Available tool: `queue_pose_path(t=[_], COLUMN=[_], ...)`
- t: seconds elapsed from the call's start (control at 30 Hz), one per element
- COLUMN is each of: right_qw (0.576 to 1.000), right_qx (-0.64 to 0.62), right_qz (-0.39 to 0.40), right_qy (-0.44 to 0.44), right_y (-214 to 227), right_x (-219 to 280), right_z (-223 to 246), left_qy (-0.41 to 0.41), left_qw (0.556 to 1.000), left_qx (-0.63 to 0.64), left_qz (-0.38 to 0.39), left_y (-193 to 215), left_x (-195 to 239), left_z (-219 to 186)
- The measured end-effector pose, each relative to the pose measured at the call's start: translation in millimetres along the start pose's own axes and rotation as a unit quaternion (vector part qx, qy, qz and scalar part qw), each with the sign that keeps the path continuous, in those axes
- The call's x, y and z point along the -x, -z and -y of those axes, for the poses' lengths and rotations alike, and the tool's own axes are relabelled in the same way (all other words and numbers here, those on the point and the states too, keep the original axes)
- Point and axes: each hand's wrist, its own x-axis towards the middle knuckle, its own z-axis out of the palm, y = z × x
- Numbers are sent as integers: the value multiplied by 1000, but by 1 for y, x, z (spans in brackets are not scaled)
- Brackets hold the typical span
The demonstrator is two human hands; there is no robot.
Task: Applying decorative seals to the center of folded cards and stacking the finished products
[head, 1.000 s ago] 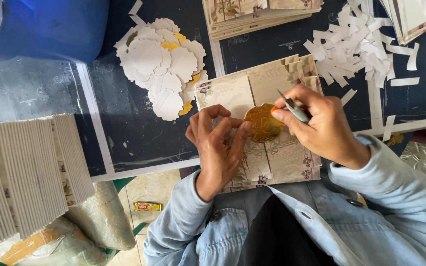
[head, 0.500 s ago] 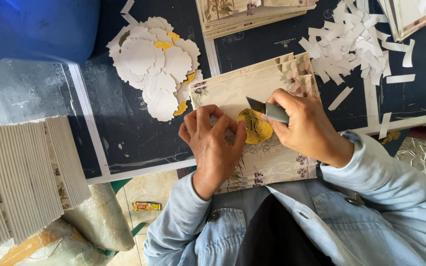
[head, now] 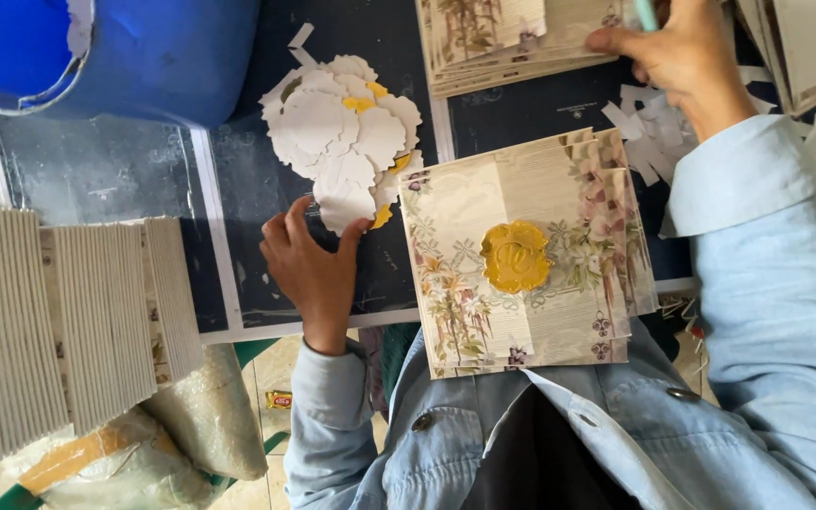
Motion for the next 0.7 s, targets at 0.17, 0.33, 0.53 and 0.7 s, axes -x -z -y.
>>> queue_pose_path(t=[0.17,0.33,0.53,0.7], right_qw=[957,977,871,918], right_qx=[-151,-65,-417,-346], right_qz=[4,-64,143,170], right_qy=[-248,-192,-216,-88], right_y=[10,33,58,70], right_x=[-12,9,30,133], right_z=[-47,-1,54,31], left_qy=[0,68,67,110], left_qw=[999,977,916,871], left_qx=[43,200,394,478], left_qz=[15,-5,-41,-35], left_y=[-3,6,16,32], left_x=[-1,2,7,11], left_z=[7,0,-19,-36])
